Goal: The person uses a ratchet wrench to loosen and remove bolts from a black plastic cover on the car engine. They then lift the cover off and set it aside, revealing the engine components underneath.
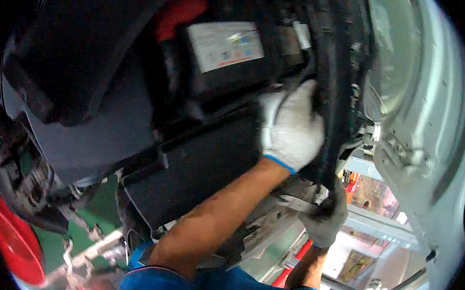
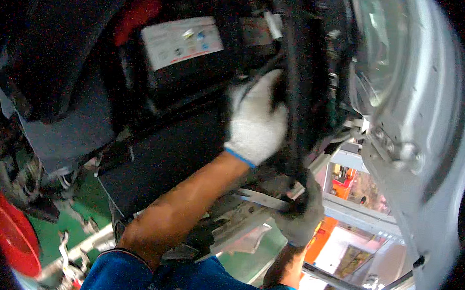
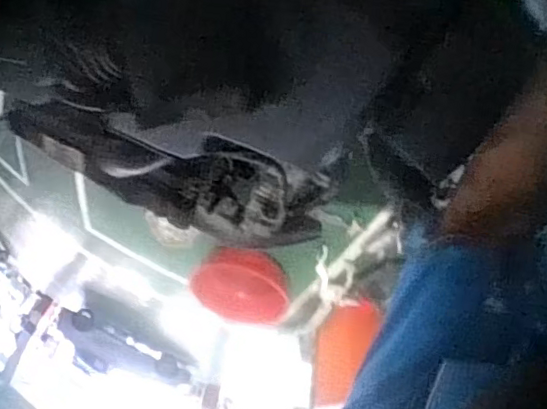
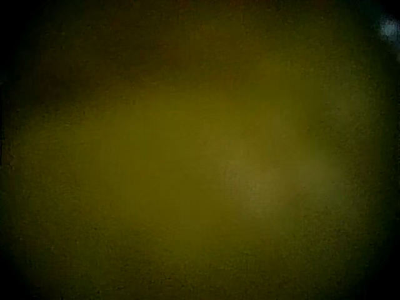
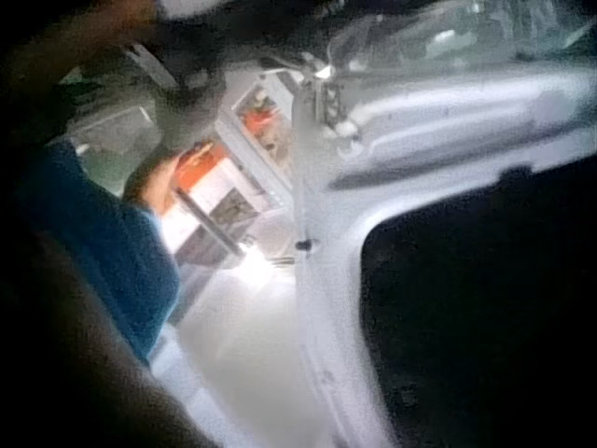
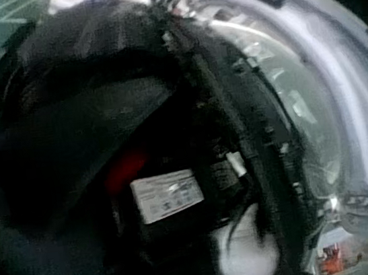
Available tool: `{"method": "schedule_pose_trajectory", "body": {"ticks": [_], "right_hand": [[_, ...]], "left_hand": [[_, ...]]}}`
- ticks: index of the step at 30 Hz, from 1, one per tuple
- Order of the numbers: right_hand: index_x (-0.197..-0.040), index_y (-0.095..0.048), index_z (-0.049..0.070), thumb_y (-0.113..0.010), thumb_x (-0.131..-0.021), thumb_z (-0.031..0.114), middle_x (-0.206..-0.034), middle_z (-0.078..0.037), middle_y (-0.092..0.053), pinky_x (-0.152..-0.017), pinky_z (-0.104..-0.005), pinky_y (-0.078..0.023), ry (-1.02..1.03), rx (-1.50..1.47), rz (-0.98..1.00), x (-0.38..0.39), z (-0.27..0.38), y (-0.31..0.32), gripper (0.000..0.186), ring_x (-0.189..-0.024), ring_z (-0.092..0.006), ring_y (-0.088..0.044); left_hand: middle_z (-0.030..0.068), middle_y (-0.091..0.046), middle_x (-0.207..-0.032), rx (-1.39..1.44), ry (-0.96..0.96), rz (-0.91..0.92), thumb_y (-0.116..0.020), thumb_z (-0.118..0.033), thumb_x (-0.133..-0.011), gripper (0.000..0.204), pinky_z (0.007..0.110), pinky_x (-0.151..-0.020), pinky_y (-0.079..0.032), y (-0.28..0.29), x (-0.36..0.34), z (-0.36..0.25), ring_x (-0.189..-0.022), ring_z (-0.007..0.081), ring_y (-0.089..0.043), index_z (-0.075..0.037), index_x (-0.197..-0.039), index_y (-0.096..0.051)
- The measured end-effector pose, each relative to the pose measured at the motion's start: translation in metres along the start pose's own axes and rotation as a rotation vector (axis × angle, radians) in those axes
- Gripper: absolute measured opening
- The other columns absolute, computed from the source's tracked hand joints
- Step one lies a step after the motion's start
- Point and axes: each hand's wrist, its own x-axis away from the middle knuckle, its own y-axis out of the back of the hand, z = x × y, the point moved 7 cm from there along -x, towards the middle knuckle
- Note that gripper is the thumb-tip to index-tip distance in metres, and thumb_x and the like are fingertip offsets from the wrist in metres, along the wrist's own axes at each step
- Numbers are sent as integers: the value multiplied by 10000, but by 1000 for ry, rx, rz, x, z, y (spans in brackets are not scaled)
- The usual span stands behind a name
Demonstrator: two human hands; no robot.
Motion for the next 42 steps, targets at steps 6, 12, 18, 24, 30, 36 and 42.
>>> {"method": "schedule_pose_trajectory", "body": {"ticks": [6,12,18,24,30,36,42], "right_hand": [[-1470,-486,59,-923,-552,286,-1176,-203,-640,-775,-477,-564,-95,202,65,5,-1,-7,1042,-946,-409,-677],[-1438,-533,103,-902,-570,263,-1157,-194,-648,-767,-468,-573,-13,98,-25,9,-9,1,957,-900,-384,-689],[-1427,-558,68,-887,-606,161,-1133,-138,-674,-783,-359,-547,-12,-116,-96,6,-13,15,890,-886,-239,-667],[-1442,-528,-19,-808,-672,12,-1284,-119,-665,-953,-303,-522,-90,-300,-34,15,-23,9,819,-1132,-173,-638],[-1462,-502,-30,-749,-748,3,-1358,-122,-630,-891,-280,-538,-24,-231,-5,3,-16,10,757,-1122,-166,-631],[-1479,-492,10,-678,-698,-23,-1318,-140,-659,-826,-371,-567,8,-48,-7,7,-8,8,803,-984,-183,-676],[-1411,-565,4,-843,-679,23,-1269,-94,-672,-862,-316,-543,-20,-290,-32,12,-34,34,784,-948,-137,-656]], "left_hand": [[287,-604,-1342,158,84,83,-532,10,-850,550,428,-1125,-419,-5,2,2,-1291,421,-558,44,-1399,-534],[271,-637,-1287,37,178,239,-508,-21,-877,559,383,-1064,-462,7,11,-19,-1221,395,-607,41,-1432,-498],[184,-686,-1261,624,655,471,-497,10,-923,489,375,-997,-513,29,92,-22,-1137,262,-664,26,-1411,-531],[275,-669,-1218,177,237,669,-573,-97,-916,491,410,-996,-520,20,138,-49,-1118,365,-665,19,-1393,-545],[271,-681,-1096,199,-17,421,-587,-155,-896,511,481,-900,-540,0,151,-46,-1011,425,-671,14,-1376,-531],[286,-686,-1051,129,140,541,-626,-212,-896,508,511,-848,-552,-8,161,-36,-982,419,-687,1,-1351,-556],[296,-671,-1178,30,-94,525,-704,-248,-876,865,452,-925,-556,-29,169,-11,-1060,434,-686,-25,-1580,-254]]}}
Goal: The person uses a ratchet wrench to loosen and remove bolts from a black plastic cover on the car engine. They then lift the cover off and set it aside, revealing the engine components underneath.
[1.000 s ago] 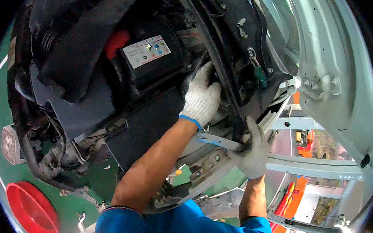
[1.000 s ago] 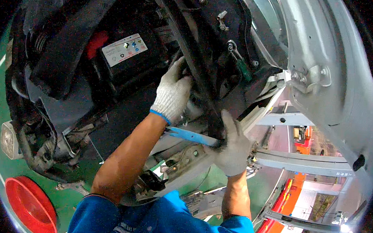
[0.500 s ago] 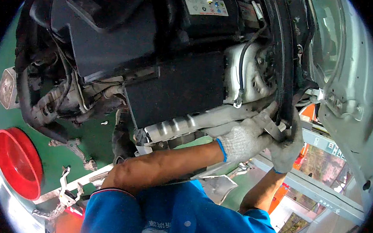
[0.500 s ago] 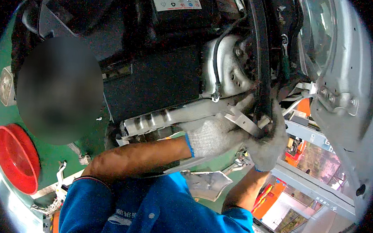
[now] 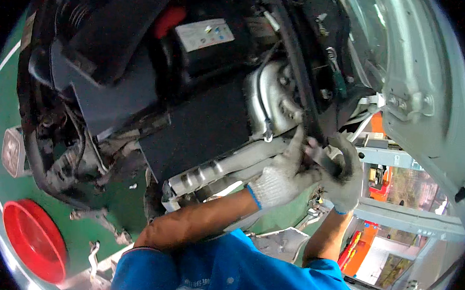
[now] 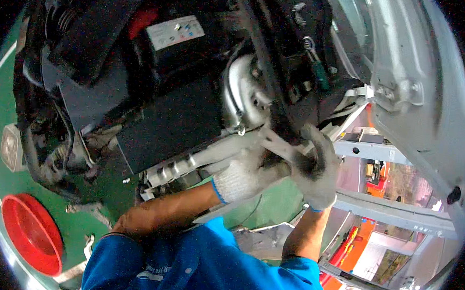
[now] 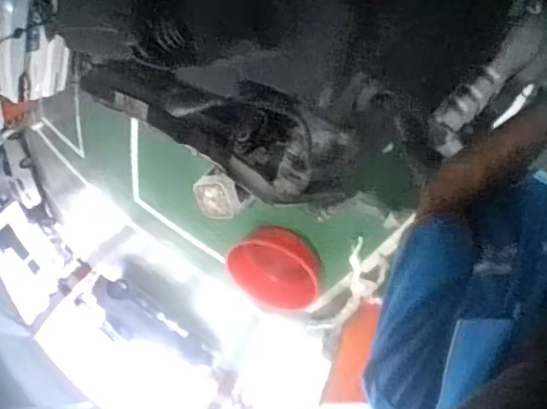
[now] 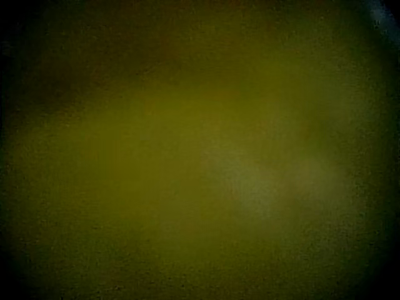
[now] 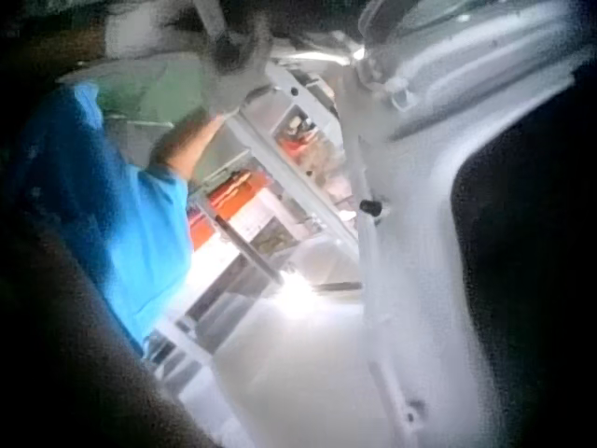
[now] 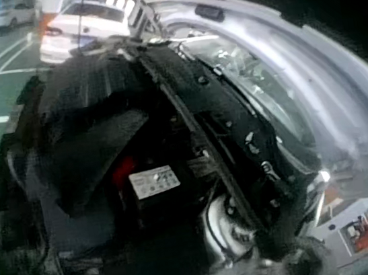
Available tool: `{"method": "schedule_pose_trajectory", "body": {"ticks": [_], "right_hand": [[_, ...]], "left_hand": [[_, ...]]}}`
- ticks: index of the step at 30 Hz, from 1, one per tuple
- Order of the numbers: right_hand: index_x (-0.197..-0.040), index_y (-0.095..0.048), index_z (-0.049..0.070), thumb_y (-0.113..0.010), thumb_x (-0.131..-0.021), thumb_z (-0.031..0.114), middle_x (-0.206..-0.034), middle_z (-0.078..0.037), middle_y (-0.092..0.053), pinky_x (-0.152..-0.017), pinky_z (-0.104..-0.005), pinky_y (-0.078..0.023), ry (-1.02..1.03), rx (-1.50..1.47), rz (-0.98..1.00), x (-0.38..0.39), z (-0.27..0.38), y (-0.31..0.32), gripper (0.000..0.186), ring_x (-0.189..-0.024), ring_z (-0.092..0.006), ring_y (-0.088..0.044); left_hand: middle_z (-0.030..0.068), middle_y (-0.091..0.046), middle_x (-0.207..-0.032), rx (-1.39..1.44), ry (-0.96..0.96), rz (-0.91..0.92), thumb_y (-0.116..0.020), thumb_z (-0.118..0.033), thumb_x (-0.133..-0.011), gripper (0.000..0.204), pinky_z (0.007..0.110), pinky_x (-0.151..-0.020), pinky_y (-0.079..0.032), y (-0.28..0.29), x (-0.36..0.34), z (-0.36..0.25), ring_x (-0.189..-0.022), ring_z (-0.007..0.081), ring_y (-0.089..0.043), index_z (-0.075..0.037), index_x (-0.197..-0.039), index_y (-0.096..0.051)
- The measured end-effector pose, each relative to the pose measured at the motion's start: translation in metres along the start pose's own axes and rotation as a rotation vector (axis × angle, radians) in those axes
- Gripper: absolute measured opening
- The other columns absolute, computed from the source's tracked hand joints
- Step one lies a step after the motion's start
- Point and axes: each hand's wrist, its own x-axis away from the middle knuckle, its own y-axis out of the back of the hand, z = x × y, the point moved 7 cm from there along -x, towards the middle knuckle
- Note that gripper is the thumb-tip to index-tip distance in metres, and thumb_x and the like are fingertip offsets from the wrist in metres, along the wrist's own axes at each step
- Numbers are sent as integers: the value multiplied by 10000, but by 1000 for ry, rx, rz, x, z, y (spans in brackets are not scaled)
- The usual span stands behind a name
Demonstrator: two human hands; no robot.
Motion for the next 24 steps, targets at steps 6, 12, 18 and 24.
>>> {"method": "schedule_pose_trajectory", "body": {"ticks": [6,12,18,24], "right_hand": [[-1353,-592,-19,-806,-783,64,-1129,-80,-689,-923,-308,-517,-309,-366,-54,-80,-42,15,615,-1039,-160,-633],[-1258,-670,24,-748,-776,92,-1203,-129,-711,-986,-335,-511,22,-143,-255,-229,-144,16,493,-1100,-255,-678],[-1262,-694,170,-711,-819,287,-1217,-135,-694,-1001,-444,-516,-60,449,-181,-277,-94,-2,459,-1160,-388,-640],[-1263,-679,196,-685,-894,380,-1252,-130,-646,-979,-482,-513,150,673,-275,-272,-65,-16,413,-1161,-360,-618]], "left_hand": [[294,-665,-1192,187,276,50,-740,-215,-848,1106,436,-920,-557,13,3,9,-1068,383,-698,-45,-1631,23],[259,-568,-1363,168,304,105,-710,-100,-851,1072,398,-1033,-488,9,0,-14,-1215,322,-597,-12,-1624,29],[228,-332,-1588,542,288,104,-697,16,-837,1074,370,-1170,-355,13,-9,-30,-1427,290,-380,78,-1595,62],[279,-436,-1513,79,300,172,-705,-61,-859,1081,382,-1148,-390,21,-4,-20,-1388,325,-457,60,-1599,74]]}}
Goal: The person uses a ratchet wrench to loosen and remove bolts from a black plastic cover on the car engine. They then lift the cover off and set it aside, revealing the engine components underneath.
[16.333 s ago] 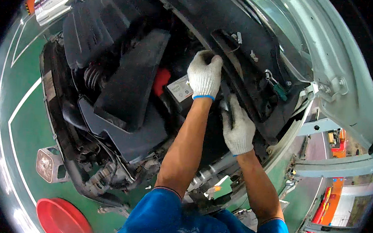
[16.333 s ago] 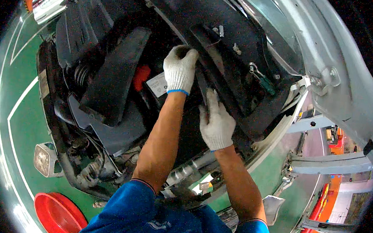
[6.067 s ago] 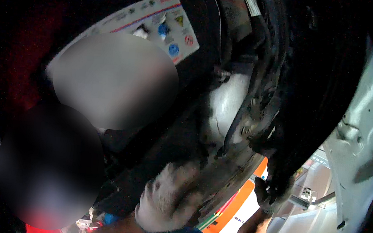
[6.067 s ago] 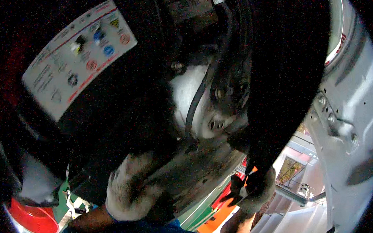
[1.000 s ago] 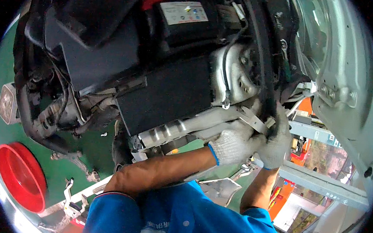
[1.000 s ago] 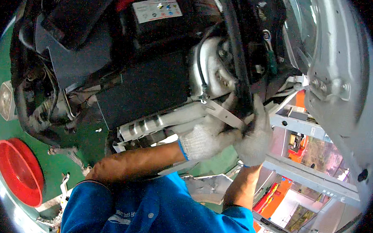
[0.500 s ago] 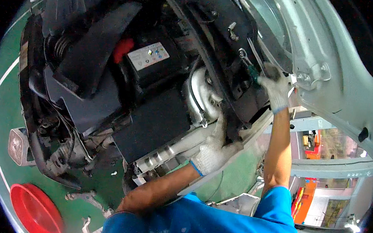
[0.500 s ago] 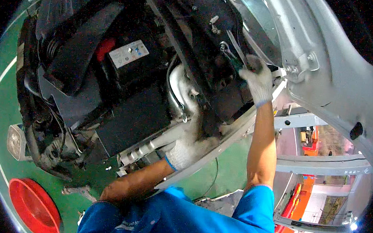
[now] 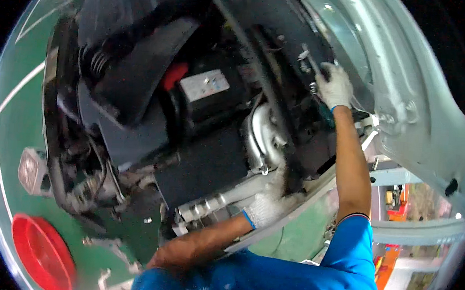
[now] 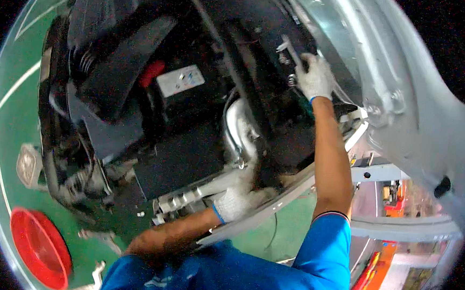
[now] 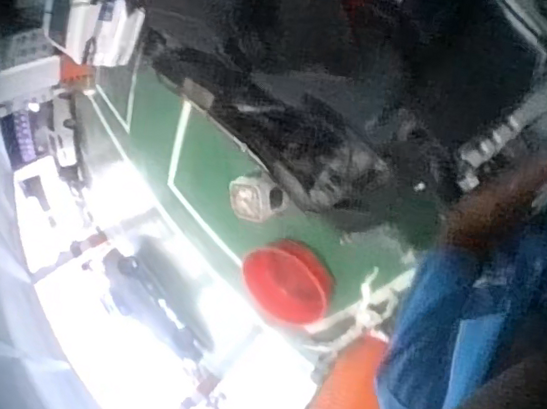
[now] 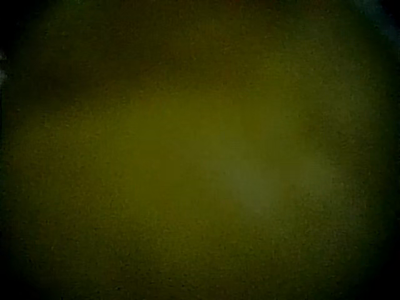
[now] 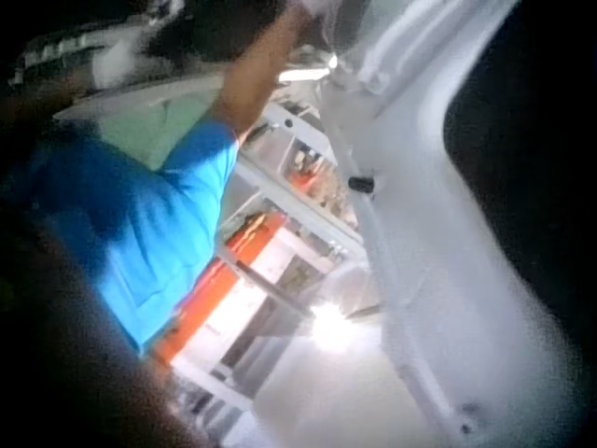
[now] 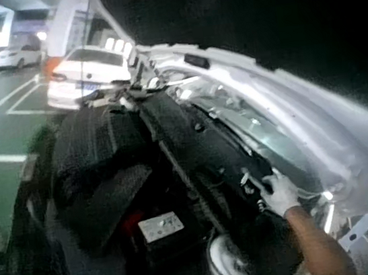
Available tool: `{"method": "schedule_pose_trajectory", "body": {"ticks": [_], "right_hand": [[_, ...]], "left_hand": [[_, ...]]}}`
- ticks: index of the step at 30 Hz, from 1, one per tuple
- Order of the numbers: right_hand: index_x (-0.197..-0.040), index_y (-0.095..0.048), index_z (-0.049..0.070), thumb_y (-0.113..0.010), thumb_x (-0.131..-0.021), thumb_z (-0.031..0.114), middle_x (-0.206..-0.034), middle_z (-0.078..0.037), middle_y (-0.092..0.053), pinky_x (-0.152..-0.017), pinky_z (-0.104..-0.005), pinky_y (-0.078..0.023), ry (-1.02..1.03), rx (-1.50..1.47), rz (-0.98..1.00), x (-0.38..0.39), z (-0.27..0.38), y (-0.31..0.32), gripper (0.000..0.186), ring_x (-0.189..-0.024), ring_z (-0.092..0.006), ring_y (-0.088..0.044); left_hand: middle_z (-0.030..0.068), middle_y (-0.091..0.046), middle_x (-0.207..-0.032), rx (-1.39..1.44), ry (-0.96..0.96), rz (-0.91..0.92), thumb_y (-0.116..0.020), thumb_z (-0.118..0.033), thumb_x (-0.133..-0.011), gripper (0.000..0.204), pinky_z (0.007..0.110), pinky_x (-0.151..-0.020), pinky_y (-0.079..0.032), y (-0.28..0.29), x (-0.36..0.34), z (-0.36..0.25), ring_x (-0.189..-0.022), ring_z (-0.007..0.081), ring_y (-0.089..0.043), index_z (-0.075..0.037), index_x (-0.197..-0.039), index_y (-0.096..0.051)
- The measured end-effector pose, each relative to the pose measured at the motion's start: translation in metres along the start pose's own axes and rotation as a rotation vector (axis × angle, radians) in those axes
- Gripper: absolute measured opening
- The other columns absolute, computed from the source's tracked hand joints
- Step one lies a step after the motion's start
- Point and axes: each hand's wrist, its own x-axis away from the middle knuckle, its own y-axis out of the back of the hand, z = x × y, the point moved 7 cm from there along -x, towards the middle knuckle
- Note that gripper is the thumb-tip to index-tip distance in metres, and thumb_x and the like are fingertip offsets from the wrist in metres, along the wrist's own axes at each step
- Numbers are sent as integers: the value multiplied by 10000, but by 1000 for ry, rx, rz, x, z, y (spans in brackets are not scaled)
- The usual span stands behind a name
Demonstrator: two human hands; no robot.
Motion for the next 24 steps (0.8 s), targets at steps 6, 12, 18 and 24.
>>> {"method": "schedule_pose_trajectory", "body": {"ticks": [6,12,18,24], "right_hand": [[-1349,-612,271,-581,-993,232,-1331,-46,-615,-959,-461,-533,459,-54,34,-32,61,-1,359,-1148,-314,-641],[-1270,-656,126,-632,-932,147,-1293,-92,-639,-1026,-419,-506,508,-50,515,-71,65,-20,340,-1179,-338,-623],[-1317,-570,144,-602,-957,250,-1293,-127,-657,-1001,-462,-504,427,-79,367,-71,46,-9,377,-1169,-368,-633],[-1128,-652,36,-711,-914,137,-1085,-72,-699,-934,-326,-510,-146,-972,121,6,6,53,244,-1001,-151,-644]], "left_hand": [[332,-572,-1352,-53,31,1,-698,-193,-882,1061,412,-1066,-472,2,5,10,-1249,393,-589,42,-1604,42],[348,-616,-1257,53,-10,-86,-681,-235,-897,1014,448,-1006,-516,-9,3,32,-1164,445,-635,8,-1617,-10],[265,-532,-1415,113,20,-120,-665,-60,-887,900,394,-1117,-412,-2,-6,19,-1299,331,-534,89,-1585,-117],[244,-688,-1183,-728,323,75,-685,-161,-903,799,382,-982,-523,34,2,-32,-1074,323,-689,94,-1536,-269]]}}
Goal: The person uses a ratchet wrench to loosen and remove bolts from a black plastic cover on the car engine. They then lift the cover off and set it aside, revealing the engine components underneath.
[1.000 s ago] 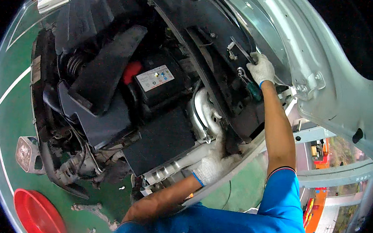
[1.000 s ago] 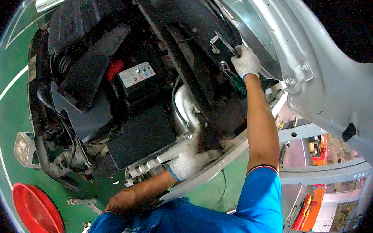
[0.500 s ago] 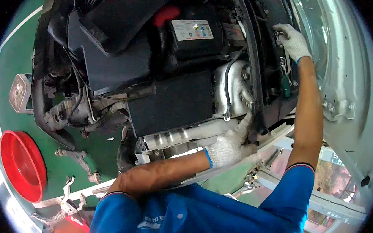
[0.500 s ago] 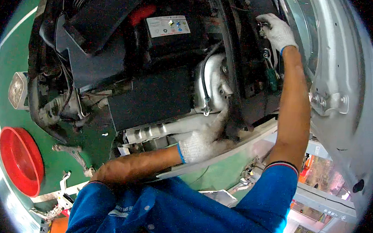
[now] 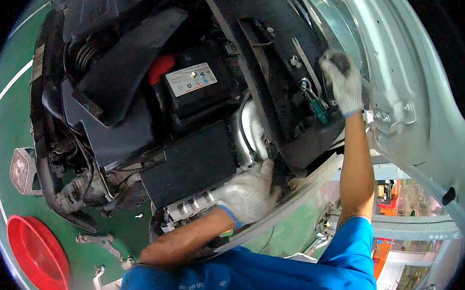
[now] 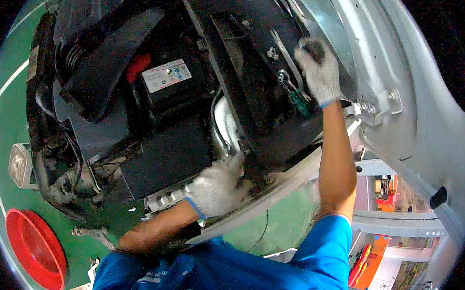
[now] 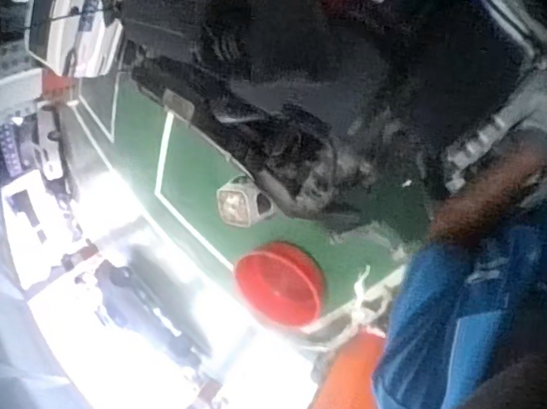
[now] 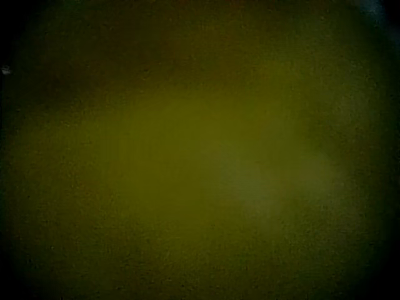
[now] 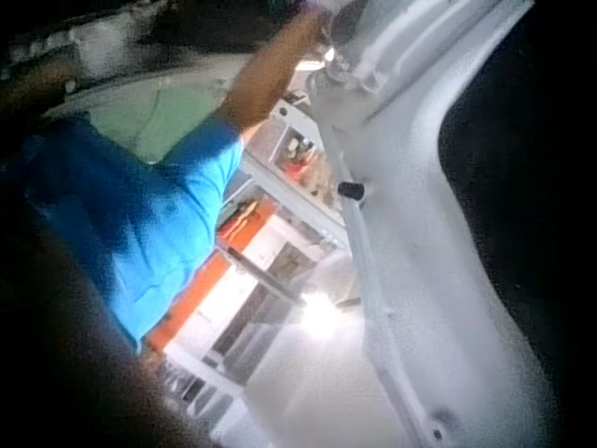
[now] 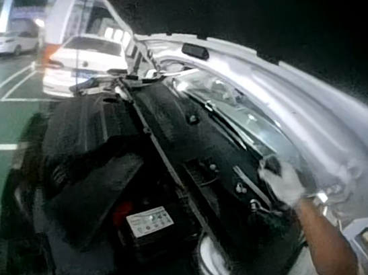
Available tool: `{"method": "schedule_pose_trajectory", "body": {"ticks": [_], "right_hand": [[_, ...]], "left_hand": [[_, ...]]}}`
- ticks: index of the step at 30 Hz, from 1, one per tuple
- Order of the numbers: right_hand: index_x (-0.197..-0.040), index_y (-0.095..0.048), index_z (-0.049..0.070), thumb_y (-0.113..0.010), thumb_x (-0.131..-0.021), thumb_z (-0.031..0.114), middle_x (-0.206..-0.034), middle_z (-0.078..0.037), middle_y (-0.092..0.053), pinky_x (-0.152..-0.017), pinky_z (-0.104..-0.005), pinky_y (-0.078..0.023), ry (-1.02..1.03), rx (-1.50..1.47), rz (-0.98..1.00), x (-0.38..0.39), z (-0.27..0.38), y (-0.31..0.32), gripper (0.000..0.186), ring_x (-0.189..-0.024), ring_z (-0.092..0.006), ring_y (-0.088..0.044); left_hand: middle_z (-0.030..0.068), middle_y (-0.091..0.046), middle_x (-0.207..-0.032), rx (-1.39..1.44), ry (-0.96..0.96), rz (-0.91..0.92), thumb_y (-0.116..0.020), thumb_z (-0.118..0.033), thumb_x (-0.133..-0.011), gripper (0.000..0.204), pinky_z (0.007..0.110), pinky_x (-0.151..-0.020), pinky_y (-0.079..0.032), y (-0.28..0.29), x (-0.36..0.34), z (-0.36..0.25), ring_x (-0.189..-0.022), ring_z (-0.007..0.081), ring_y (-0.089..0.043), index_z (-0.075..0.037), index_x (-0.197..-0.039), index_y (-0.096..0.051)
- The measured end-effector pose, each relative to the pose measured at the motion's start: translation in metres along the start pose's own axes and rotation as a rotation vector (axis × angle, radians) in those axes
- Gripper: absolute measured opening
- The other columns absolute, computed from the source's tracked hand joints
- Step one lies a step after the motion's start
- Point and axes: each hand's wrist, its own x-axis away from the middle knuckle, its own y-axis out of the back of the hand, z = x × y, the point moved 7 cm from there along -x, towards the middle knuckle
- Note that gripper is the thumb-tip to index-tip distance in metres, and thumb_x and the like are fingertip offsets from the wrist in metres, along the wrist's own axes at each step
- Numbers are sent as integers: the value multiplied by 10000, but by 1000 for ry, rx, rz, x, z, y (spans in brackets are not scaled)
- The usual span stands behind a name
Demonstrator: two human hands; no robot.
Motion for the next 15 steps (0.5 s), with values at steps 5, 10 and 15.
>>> {"method": "schedule_pose_trajectory", "body": {"ticks": [5,10,15], "right_hand": [[-1083,-677,37,-770,-868,97,-1037,-51,-706,-861,-326,-549,69,-138,352,135,80,-53,242,-977,-140,-668],[-1071,-714,25,-806,-819,67,-983,-105,-718,-859,-332,-549,437,129,355,144,100,-62,271,-934,-223,-708],[-1214,-701,72,-668,-946,325,-1173,-159,-728,-961,-402,-517,6,474,48,48,-39,-3,370,-1121,-344,-679]], "left_hand": [[182,-615,-1335,917,-242,-358,-597,-151,-1028,581,341,-979,-523,41,27,-1,-1116,222,-649,23,-1525,-354],[141,-647,-1149,1428,-140,-236,-538,-186,-1051,408,359,-937,-552,23,7,0,-1038,204,-653,12,-1403,-479],[137,-672,-1136,1213,-55,-166,-544,-143,-1025,301,400,-875,-581,13,18,15,-993,249,-684,0,-1290,-546]]}}
